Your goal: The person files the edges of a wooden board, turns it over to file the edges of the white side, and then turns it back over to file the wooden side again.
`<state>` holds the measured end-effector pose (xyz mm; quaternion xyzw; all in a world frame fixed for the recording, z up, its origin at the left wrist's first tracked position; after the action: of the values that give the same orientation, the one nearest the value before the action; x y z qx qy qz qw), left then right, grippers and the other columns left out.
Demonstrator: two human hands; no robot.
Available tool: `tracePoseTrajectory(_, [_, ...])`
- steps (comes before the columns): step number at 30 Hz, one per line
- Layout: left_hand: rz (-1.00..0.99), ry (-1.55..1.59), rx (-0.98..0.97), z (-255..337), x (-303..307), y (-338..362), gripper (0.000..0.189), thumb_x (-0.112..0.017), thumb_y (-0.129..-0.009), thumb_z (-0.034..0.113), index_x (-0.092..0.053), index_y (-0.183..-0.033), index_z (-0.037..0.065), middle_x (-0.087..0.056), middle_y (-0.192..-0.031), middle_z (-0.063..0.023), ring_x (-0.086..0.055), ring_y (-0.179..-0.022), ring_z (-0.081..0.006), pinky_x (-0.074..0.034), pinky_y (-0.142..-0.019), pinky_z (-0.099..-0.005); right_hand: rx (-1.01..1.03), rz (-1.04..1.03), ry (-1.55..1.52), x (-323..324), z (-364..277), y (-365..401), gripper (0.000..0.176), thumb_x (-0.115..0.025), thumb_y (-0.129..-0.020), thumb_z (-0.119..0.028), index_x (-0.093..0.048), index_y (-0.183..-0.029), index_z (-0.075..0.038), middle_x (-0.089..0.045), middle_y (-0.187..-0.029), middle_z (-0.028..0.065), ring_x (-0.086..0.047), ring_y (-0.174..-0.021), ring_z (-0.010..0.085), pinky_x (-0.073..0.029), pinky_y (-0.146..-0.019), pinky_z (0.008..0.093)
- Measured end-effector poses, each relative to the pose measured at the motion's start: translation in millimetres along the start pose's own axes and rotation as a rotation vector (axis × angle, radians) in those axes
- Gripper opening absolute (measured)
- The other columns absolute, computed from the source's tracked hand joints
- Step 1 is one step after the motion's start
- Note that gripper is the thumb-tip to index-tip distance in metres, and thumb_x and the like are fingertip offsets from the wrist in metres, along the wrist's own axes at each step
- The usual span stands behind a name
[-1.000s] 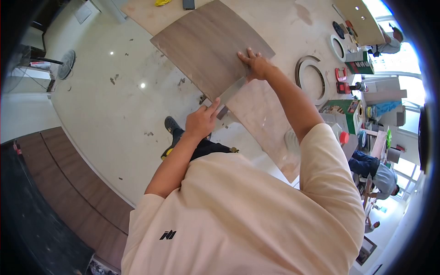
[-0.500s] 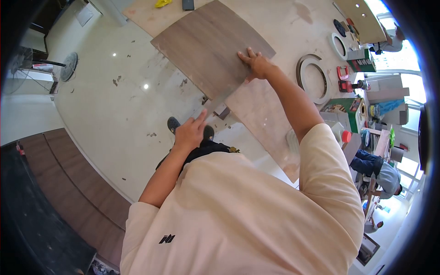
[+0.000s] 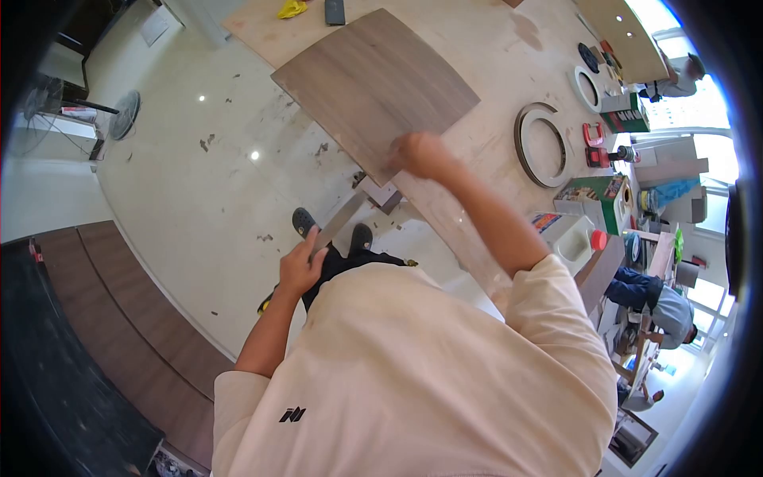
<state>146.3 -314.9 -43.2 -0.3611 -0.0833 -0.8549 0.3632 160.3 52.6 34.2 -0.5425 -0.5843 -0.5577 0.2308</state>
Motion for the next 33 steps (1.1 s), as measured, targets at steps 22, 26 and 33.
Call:
tracePoseTrajectory(22, [0.115, 0.122, 0.270, -21, 10, 28, 0.051, -0.068, -0.095, 0.026, -0.056, -0.141, 0.005, -0.072, -0.110, -0.0231, -0.071, -0.101, -0.0376, -0.055, -0.085, -0.0400, -0.138, 0.216, -0.274, -37, -7, 109, 0.024, -0.068, -0.090, -0.026, -0.071, -0.106, -0.008, -0.068, -0.104, 0.0160, -0.066, -0.098, 0.0375, -0.054, -0.085, 0.0459])
tracePoseTrajectory(26, [0.055, 0.155, 0.275, 0, 2, -3, 0.053, -0.068, -0.095, 0.027, -0.055, -0.143, 0.008, -0.072, -0.110, -0.0223, -0.071, -0.101, -0.0374, -0.055, -0.085, -0.0400, 0.030, 0.426, -0.314, -34, -47, 72, 0.023, -0.071, -0.089, -0.023, -0.072, -0.108, -0.010, -0.066, -0.103, 0.0134, -0.065, -0.100, 0.0354, -0.053, -0.085, 0.0449])
tracePoseTrajectory(33, [0.053, 0.258, 0.324, 4, -8, -11, 0.052, -0.068, -0.095, 0.029, -0.056, -0.142, 0.009, -0.071, -0.112, -0.0227, -0.070, -0.103, -0.0371, -0.054, -0.086, -0.0391, 0.145, 0.558, -0.259, -63, -46, 46, 0.014, -0.073, -0.085, -0.022, -0.075, -0.093, -0.010, -0.064, -0.098, 0.0112, -0.063, -0.095, 0.0342, -0.051, -0.083, 0.0440])
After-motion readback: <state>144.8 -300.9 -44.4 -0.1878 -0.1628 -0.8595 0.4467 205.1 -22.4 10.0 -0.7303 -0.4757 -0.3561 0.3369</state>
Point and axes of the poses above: each hand's wrist, its own y-axis away from the middle knuckle, its own x-axis out of the back of the hand, z = x × y, the point moved 3 cm from there along -y, towards the middle knuckle
